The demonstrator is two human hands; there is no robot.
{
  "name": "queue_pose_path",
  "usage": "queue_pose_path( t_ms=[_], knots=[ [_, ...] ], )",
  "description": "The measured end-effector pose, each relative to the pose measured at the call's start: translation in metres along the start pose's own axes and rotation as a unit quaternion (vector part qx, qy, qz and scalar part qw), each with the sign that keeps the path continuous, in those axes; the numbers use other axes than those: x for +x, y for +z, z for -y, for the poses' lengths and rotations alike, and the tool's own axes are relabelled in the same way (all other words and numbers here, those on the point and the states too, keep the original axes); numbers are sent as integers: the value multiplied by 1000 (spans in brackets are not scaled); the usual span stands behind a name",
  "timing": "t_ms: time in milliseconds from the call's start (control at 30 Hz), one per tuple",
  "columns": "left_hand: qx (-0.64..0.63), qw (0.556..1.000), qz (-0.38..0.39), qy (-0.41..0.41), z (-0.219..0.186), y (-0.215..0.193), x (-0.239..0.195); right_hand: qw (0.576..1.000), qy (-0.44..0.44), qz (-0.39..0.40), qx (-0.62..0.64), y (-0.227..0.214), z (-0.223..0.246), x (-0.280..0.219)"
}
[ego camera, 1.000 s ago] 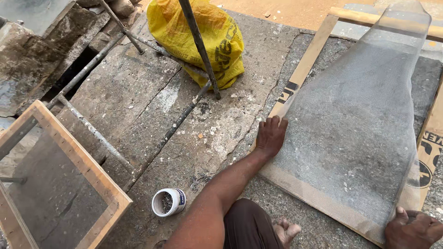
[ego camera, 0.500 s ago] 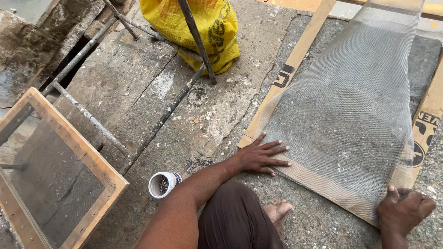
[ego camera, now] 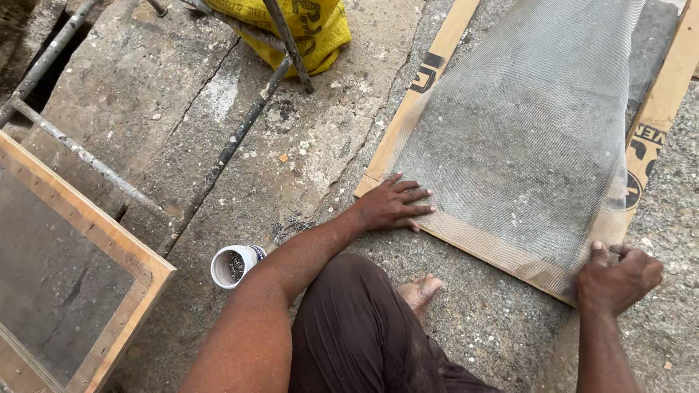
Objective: The person stretches a piece of mesh screen over a wooden frame and secures it by hammering small nails along the edges. The person works systematically around the frame, picking up nails and using a hammer to fasten the screen.
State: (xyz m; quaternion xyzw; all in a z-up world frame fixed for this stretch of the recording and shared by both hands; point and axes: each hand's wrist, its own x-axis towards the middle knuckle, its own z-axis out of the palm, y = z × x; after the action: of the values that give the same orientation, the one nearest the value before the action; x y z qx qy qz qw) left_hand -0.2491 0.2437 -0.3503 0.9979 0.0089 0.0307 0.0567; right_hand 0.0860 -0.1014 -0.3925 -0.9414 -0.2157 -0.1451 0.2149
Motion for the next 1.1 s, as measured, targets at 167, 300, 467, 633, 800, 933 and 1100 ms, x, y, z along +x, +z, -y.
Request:
queue_pose_path(
  t_ms=[167,300,467,633,800,933,1100],
  knots=[
    [-67,997,-20,-31,1,-15,-8,990,67,124,26,-21,18,12],
    [-59,996,-29,-52,-3,-22,-7,979,106,145,92,-45,24,24],
    [-52,996,-11,-76,-3,-35,-13,907,207,322,174,-80,56,36],
    [-45,994,1,-96,-6,-32,-6,875,226,396,160,-111,75,18],
    [-28,995,3,-99,0,-37,-10,908,254,328,60,-109,97,-6],
    [-6,995,-5,-102,1,-37,-14,939,232,243,69,-100,98,-26],
    [-32,989,-4,-144,8,-43,-7,993,-20,109,52,-78,90,-62]
  ],
)
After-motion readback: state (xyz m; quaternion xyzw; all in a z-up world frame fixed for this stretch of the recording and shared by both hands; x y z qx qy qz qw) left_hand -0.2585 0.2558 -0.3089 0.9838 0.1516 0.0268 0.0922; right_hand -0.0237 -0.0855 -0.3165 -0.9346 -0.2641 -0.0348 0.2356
